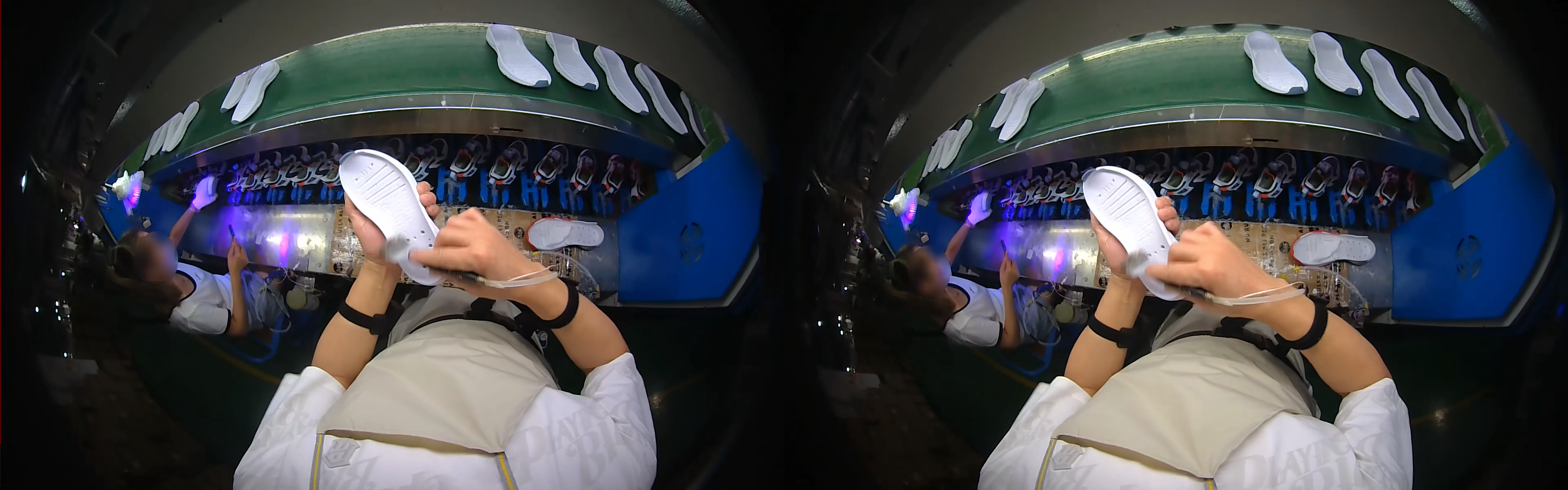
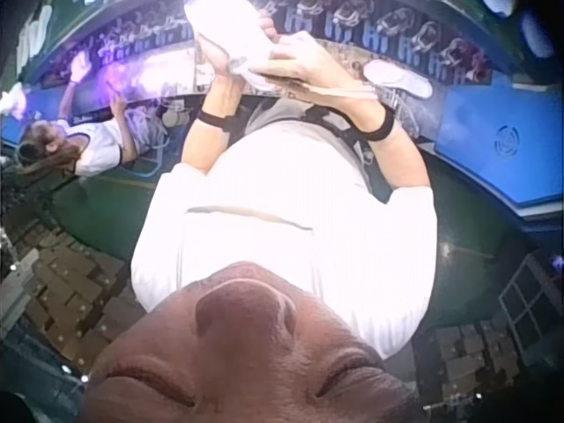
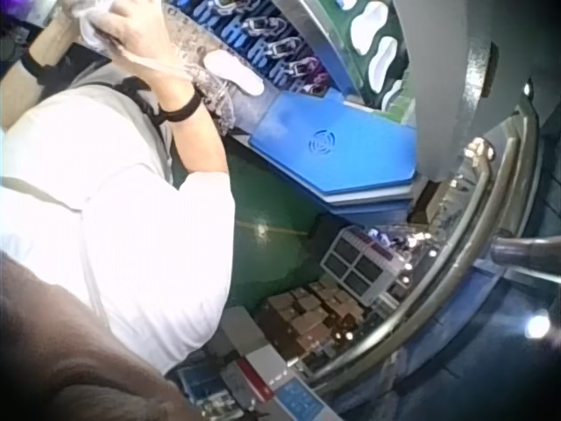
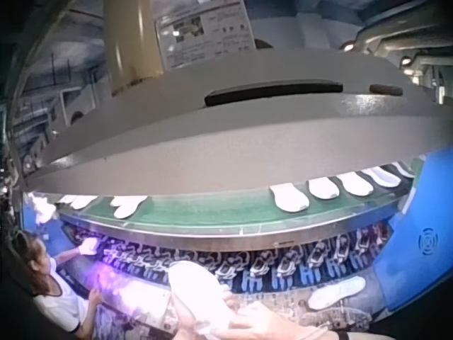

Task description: Applying glue or adhesive to the underside of shoe outsoles using a handheld brush on an assembly line.

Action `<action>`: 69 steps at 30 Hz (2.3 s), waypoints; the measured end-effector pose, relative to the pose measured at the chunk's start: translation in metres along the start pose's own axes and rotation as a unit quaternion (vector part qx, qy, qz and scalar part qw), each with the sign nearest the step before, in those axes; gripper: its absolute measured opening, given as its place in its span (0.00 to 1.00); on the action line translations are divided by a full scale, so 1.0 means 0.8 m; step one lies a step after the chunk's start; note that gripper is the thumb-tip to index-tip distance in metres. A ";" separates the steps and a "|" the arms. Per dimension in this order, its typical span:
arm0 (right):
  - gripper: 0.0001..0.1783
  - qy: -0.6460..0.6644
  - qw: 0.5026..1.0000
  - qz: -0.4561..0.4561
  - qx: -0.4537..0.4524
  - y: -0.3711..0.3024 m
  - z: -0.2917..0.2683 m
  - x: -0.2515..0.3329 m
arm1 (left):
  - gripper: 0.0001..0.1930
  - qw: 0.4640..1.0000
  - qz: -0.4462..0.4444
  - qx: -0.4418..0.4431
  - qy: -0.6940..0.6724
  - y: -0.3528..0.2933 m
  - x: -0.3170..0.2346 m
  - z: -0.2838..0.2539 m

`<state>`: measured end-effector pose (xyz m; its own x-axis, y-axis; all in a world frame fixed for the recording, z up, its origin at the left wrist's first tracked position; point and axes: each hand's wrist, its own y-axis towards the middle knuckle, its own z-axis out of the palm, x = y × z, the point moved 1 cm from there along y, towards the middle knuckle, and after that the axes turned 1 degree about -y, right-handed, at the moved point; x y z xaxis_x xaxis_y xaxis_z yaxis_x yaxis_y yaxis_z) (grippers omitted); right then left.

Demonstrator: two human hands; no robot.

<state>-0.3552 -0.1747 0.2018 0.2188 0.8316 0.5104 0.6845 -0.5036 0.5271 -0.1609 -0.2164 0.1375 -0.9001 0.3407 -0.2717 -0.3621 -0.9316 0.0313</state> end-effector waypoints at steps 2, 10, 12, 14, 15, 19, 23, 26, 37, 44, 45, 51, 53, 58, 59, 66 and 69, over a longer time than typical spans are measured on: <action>0.19 0.058 0.997 -0.036 0.039 0.003 -0.006 0.002 | 0.50 1.000 -0.001 -0.001 0.011 0.005 -0.008 0.006; 0.18 0.066 0.991 -0.041 0.106 0.012 -0.023 0.003 | 0.53 0.996 0.013 0.045 0.074 0.021 -0.035 0.025; 0.18 0.189 0.976 0.017 0.104 0.013 -0.030 -0.002 | 0.55 0.991 -0.017 0.100 0.092 0.029 -0.044 0.027; 0.18 0.045 0.996 0.062 0.039 0.019 -0.033 -0.008 | 0.58 0.983 -0.052 0.158 0.073 0.039 -0.052 0.029; 0.18 0.004 0.997 0.030 0.073 0.023 -0.033 -0.009 | 0.61 0.983 -0.035 0.104 0.146 0.045 -0.058 0.029; 0.20 0.041 0.986 0.002 0.161 0.039 -0.041 -0.006 | 0.53 0.962 -0.081 0.052 0.254 0.058 -0.063 0.042; 0.20 -0.060 0.996 0.009 0.066 0.044 -0.036 0.002 | 0.43 0.928 -0.119 0.084 0.342 0.067 -0.062 0.053; 0.20 -0.018 0.982 -0.024 0.185 0.044 -0.029 0.000 | 0.42 0.897 -0.161 0.023 0.412 0.072 -0.062 0.058; 0.19 -0.047 0.998 0.020 0.033 0.051 -0.021 0.000 | 0.48 0.646 -0.179 0.003 0.742 0.065 -0.071 0.068; 0.21 0.022 0.997 0.015 0.072 0.042 -0.018 -0.025 | 0.39 0.638 -0.246 -0.023 0.729 0.078 -0.072 0.022; 0.21 0.013 0.997 0.039 0.066 0.039 -0.020 -0.027 | 0.39 0.704 -0.250 -0.010 0.665 0.078 -0.070 0.017; 0.23 0.008 0.984 0.021 0.178 0.037 -0.021 -0.025 | 0.40 0.743 -0.242 -0.035 0.624 0.059 -0.076 0.007; 0.22 -0.066 0.985 0.043 0.150 0.039 -0.020 -0.029 | 0.40 0.753 -0.242 -0.059 0.609 0.054 -0.080 0.006; 0.17 0.034 0.979 0.039 0.199 0.025 -0.002 -0.040 | 0.40 0.785 -0.207 -0.106 0.574 0.039 -0.092 -0.040; 0.16 0.056 0.986 0.071 0.141 0.020 -0.002 -0.045 | 0.41 0.848 -0.182 -0.087 0.489 0.032 -0.095 -0.056; 0.10 0.243 0.881 0.399 -0.075 -0.045 0.035 -0.082 | 0.54 0.948 -0.143 -0.266 0.106 -0.073 -0.102 -0.217; 0.10 0.276 0.827 0.468 -0.143 -0.072 0.068 -0.100 | 0.54 0.934 -0.309 -0.179 0.026 -0.106 -0.070 -0.274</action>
<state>-0.3741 -0.1993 0.0935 0.1549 -0.1489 0.9766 0.1847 -0.9668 -0.1767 -0.0269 -0.1840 -0.0610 -0.5300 0.8293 -0.1772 -0.6957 -0.5447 -0.4684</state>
